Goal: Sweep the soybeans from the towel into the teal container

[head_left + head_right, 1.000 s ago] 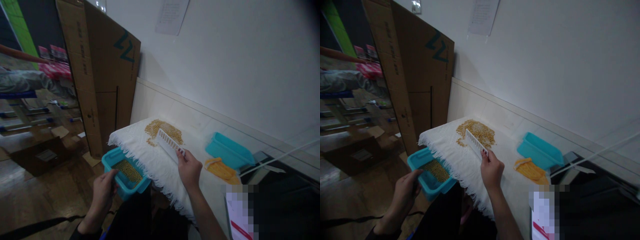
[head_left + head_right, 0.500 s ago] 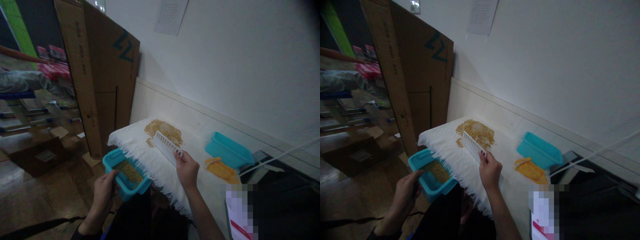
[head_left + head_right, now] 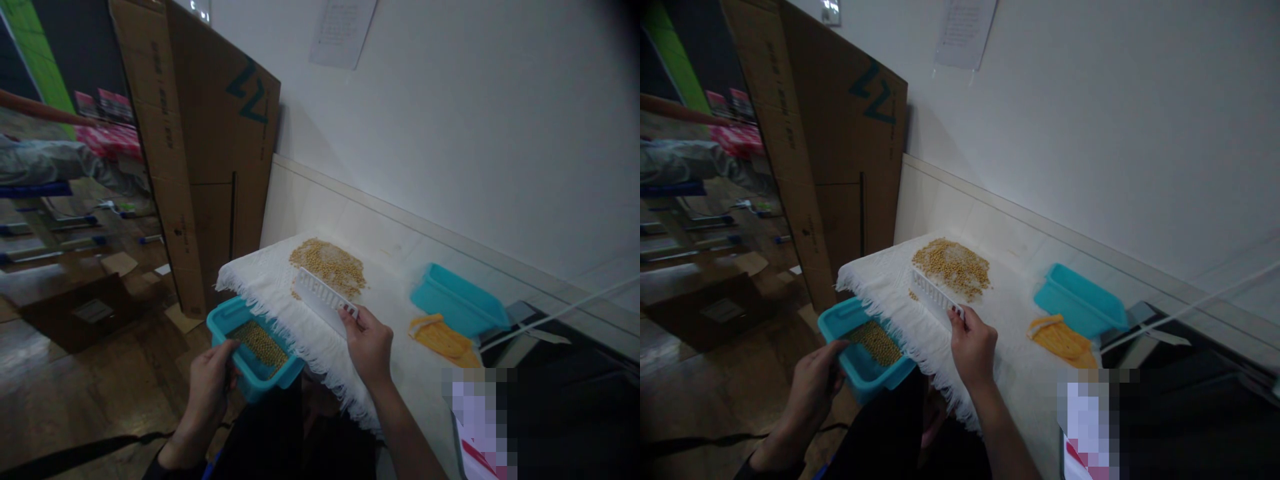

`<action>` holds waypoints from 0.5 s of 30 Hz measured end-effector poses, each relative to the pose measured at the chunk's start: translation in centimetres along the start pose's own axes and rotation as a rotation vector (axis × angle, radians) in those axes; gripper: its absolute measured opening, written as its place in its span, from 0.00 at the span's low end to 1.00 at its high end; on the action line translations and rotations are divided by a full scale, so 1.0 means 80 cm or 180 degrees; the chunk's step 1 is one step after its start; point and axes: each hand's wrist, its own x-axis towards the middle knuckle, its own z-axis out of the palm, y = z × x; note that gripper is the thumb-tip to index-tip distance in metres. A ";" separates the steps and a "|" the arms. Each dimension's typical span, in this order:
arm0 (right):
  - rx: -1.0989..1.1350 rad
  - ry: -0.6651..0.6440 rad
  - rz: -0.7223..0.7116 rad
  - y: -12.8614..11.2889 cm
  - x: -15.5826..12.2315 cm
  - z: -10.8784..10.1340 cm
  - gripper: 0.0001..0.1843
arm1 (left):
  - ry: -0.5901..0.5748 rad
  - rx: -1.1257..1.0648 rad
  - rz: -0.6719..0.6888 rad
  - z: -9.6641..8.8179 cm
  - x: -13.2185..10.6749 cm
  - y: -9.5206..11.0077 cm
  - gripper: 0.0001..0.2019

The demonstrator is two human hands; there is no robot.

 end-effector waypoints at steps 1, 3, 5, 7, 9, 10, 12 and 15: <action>0.0015 -0.0005 -0.0012 -0.001 -0.001 -0.001 0.14 | -0.0010 0.0000 0.0001 0.000 0.000 0.000 0.19; 0.0016 0.0016 -0.0050 -0.003 -0.002 -0.002 0.14 | -0.0016 -0.0002 -0.0002 -0.001 -0.001 0.000 0.19; -0.0013 0.0056 -0.0082 -0.004 -0.006 -0.004 0.15 | -0.0002 -0.0004 -0.0005 -0.001 -0.001 0.000 0.19; -0.0039 0.0083 -0.0088 -0.005 -0.010 -0.005 0.15 | 0.0019 -0.0003 -0.0001 -0.001 0.000 0.000 0.19; -0.0042 0.0080 -0.0081 -0.006 -0.014 -0.007 0.15 | 0.0029 -0.0005 -0.0003 -0.001 0.001 -0.001 0.19; -0.0030 0.0075 -0.0081 -0.007 -0.015 -0.007 0.15 | 0.0029 -0.0008 -0.0007 -0.001 0.001 -0.002 0.19; -0.0010 0.0045 -0.0072 -0.009 -0.018 -0.008 0.15 | 0.0030 -0.0016 -0.0020 -0.001 0.002 -0.002 0.19; -0.0014 0.0025 -0.0041 -0.011 -0.019 -0.010 0.14 | 0.0019 -0.0024 -0.0024 -0.001 0.000 -0.001 0.19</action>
